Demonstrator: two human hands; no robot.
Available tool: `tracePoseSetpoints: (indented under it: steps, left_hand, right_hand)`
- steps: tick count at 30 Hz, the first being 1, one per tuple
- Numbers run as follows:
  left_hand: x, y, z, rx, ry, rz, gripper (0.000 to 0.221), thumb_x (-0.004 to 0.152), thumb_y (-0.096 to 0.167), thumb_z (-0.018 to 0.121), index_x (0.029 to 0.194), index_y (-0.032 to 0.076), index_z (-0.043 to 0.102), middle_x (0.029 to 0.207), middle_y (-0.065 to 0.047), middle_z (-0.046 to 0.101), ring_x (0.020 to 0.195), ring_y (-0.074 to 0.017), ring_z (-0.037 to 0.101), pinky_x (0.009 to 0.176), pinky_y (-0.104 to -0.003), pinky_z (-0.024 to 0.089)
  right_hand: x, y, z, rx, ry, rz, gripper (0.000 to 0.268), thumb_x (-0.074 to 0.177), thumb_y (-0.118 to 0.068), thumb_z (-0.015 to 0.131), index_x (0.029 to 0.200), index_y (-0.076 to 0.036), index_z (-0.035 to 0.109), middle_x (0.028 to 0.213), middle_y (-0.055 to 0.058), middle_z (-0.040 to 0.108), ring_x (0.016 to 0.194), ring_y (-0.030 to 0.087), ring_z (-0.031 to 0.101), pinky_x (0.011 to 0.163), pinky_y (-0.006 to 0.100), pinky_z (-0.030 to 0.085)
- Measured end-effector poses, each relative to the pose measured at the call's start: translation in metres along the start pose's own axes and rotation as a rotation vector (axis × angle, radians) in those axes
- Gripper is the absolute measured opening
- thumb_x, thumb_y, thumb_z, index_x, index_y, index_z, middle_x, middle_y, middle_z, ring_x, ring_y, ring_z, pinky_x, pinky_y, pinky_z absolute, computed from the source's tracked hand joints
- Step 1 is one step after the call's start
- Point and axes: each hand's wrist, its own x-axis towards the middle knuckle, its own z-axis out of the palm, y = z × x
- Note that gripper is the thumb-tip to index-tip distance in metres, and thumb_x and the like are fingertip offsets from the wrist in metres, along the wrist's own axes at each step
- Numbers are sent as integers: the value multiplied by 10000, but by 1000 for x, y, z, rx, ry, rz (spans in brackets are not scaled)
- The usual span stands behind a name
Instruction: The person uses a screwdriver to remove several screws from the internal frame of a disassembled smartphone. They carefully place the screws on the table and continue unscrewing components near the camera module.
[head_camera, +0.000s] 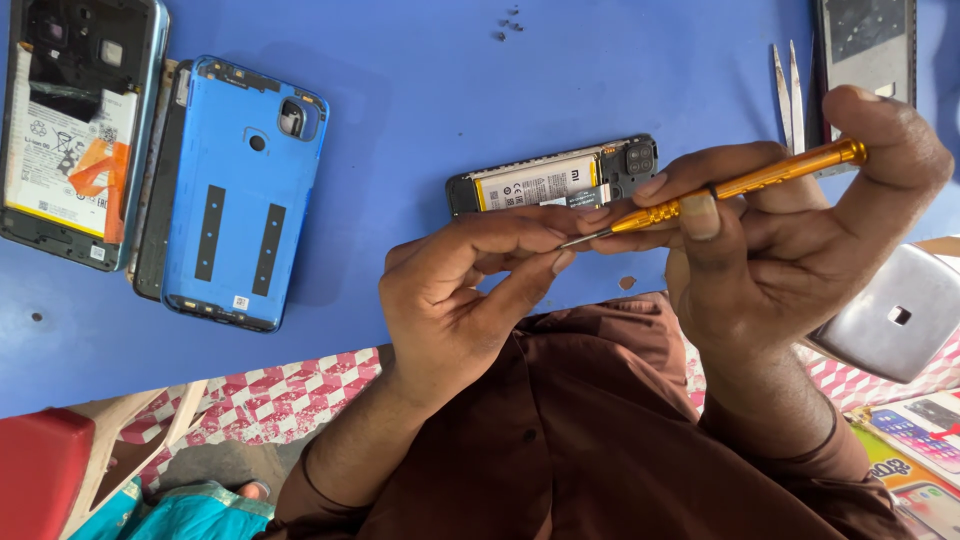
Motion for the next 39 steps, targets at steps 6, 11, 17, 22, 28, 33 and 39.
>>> tracePoseSetpoints:
  steps: [6, 11, 17, 22, 28, 33, 39]
  left_hand:
    - [2, 5, 3, 145, 4, 55, 104, 1048, -72, 701, 1129, -22, 659, 1135, -161, 758, 1086, -209, 780, 934, -302, 660]
    - [4, 13, 4, 230, -10, 56, 113, 1050, -52, 706, 1148, -5, 677, 1141, -125, 764, 1074, -194, 785, 942, -281, 678]
    - [4, 15, 4, 375, 6, 88, 122, 1031, -39, 725, 1130, 15, 679, 1167, -111, 764, 1049, -189, 793, 869, -272, 642]
    - [6, 15, 5, 485, 6, 149, 163, 1007, -36, 753, 1125, 24, 658, 1151, -100, 764, 1052, -188, 796, 829, -261, 637]
    - [5, 13, 5, 479, -17, 185, 210, 1007, -39, 764, 1159, 34, 640, 1159, -93, 760, 1048, -186, 791, 847, -264, 636]
    - [5, 12, 6, 448, -40, 194, 237, 1021, -48, 761, 1193, 39, 624, 1173, -92, 753, 1078, -190, 783, 913, -284, 633]
    - [3, 10, 11, 479, -37, 179, 297, 999, -7, 808, 1224, 46, 621, 1208, -81, 746, 1088, -176, 777, 923, -258, 669]
  right_hand:
    - [5, -20, 0, 138, 128, 340, 668, 1010, 8, 589, 1400, -5, 46, 944, 210, 765, 765, 251, 798, 734, 288, 702]
    - [11, -19, -5, -128, -55, -100, 557, 1128, 62, 560, 1463, -35, 126, 966, 246, 717, 750, 260, 775, 690, 265, 655]
    - [8, -5, -12, -236, -38, -189, 590, 1042, 60, 632, 1422, 74, 181, 768, 84, 688, 737, 256, 774, 578, 215, 579]
    - [5, -7, -7, -141, -30, -127, 510, 1098, 35, 590, 1401, 14, 179, 965, 234, 692, 764, 282, 806, 655, 271, 665]
    - [-10, -10, 5, 128, 19, 29, 435, 1199, -48, 520, 1432, -127, 161, 1063, 251, 691, 829, 303, 798, 797, 366, 733]
    - [-11, -9, 4, 142, 10, 61, 433, 1209, -49, 513, 1448, -128, 161, 1068, 265, 691, 837, 317, 797, 813, 381, 703]
    - [-4, -11, 9, 208, 89, 135, 441, 1162, -50, 548, 1424, -105, 197, 1003, 239, 712, 773, 263, 761, 704, 323, 694]
